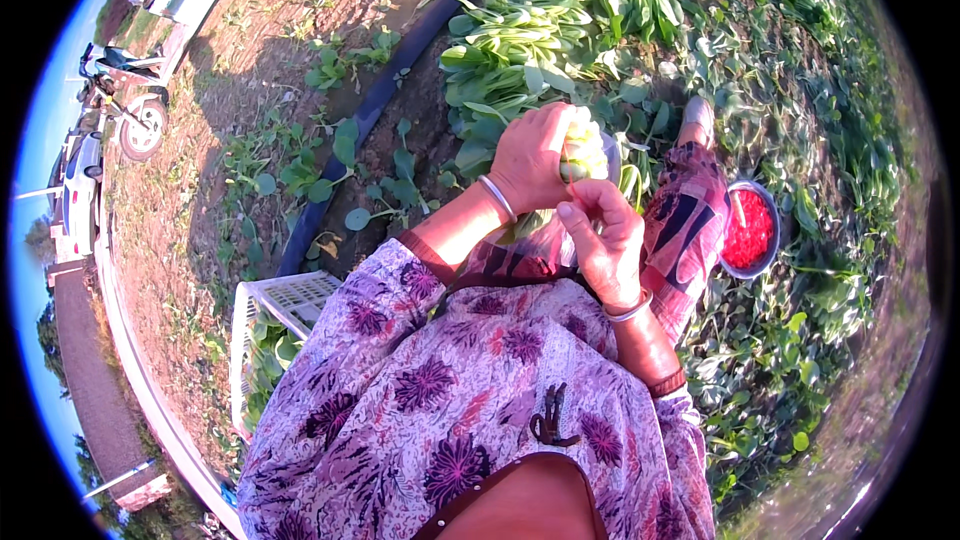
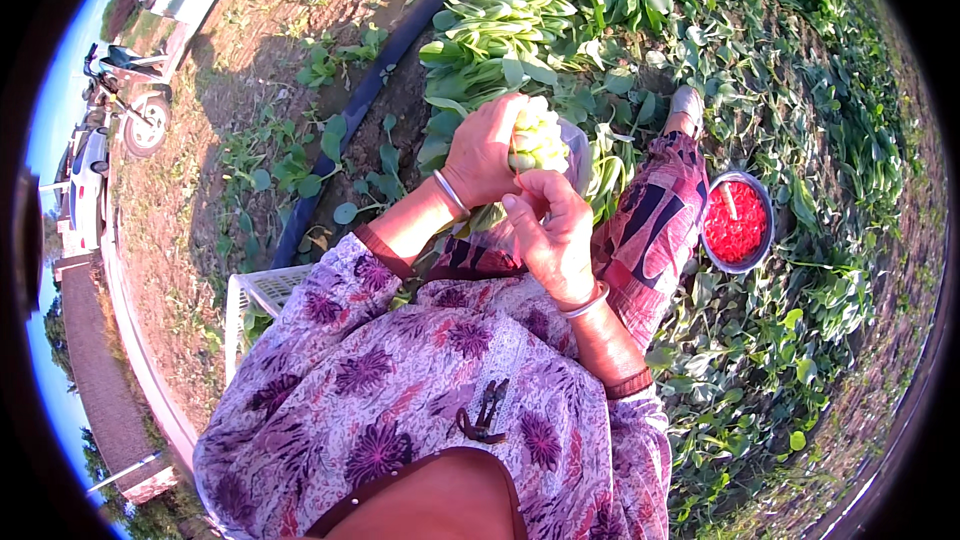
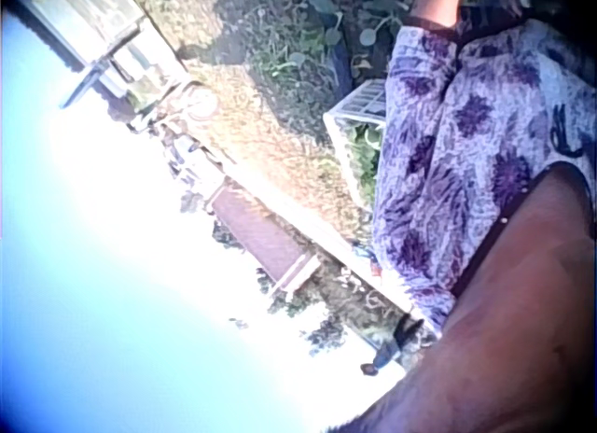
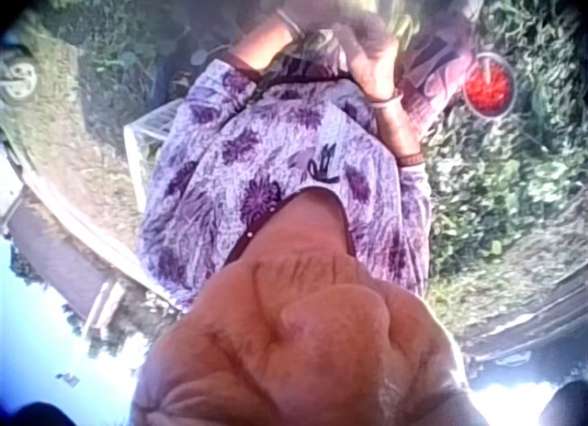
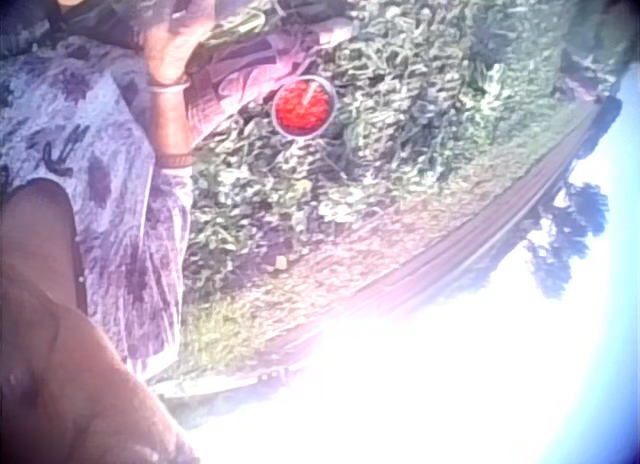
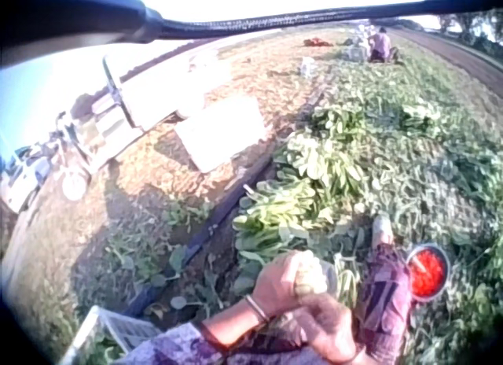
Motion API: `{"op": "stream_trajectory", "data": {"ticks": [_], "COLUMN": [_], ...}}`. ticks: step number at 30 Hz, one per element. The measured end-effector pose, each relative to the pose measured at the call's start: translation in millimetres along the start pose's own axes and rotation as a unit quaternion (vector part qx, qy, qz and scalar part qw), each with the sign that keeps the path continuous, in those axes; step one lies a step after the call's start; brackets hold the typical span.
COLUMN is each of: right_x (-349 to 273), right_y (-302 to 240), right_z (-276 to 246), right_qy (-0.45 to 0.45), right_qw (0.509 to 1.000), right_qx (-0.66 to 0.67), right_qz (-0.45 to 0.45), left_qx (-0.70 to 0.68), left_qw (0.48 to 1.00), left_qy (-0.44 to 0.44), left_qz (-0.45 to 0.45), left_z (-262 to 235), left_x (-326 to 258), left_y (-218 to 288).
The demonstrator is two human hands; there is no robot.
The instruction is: The person picks bunches of bok choy from the ground, removes loose leaves by hand, and secures each bunch with a red rubber band before placing it into a white plastic crate.
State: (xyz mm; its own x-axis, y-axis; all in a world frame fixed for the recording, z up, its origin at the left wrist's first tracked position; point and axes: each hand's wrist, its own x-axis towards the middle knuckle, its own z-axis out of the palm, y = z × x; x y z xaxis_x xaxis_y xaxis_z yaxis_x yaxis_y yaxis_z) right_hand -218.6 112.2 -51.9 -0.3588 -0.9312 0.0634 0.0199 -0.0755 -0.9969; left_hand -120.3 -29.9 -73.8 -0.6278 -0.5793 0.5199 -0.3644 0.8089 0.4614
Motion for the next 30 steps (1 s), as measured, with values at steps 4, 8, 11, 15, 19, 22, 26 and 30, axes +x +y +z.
{"op": "stream_trajectory", "data": {"ticks": [4, 8, 11, 15, 19, 22, 26, 30], "right_x": [4, 4, -4, 5, 50, 83, 102, 103], "right_y": [7, 9, -1, -27, -29, 1, 11, 10], "right_z": [-2, -8, -8, -20, -18, -6, 7, 7], "right_qy": [0.03, 0.041, 0.049, 0.128, 0.042, 0.014, -0.088, -0.058], "right_qw": [0.988, 0.962, 0.934, 0.923, 0.937, 0.903, 0.951, 0.962], "right_qx": [-0.136, -0.244, -0.328, -0.329, -0.292, -0.359, -0.239, -0.216], "right_qz": [-0.063, -0.12, -0.134, -0.15, -0.186, -0.235, -0.176, -0.155], "left_qx": [0.011, 0.017, 0.005, 0.033, 0.047, 0.039, 0.064, 0.054], "left_qw": [0.999, 0.998, 0.999, 0.993, 0.988, 0.993, 0.985, 0.996], "left_qy": [-0.033, -0.044, -0.038, -0.085, -0.106, -0.083, -0.104, -0.019], "left_qz": [-0.028, -0.032, -0.036, -0.07, -0.102, -0.072, -0.118, -0.072], "left_z": [-1, -6, -3, -8, -15, -8, -9, 1], "left_x": [1, 4, 2, 2, 11, 9, 5, 2], "left_y": [4, 9, 12, 11, 19, 15, 7, 10]}}
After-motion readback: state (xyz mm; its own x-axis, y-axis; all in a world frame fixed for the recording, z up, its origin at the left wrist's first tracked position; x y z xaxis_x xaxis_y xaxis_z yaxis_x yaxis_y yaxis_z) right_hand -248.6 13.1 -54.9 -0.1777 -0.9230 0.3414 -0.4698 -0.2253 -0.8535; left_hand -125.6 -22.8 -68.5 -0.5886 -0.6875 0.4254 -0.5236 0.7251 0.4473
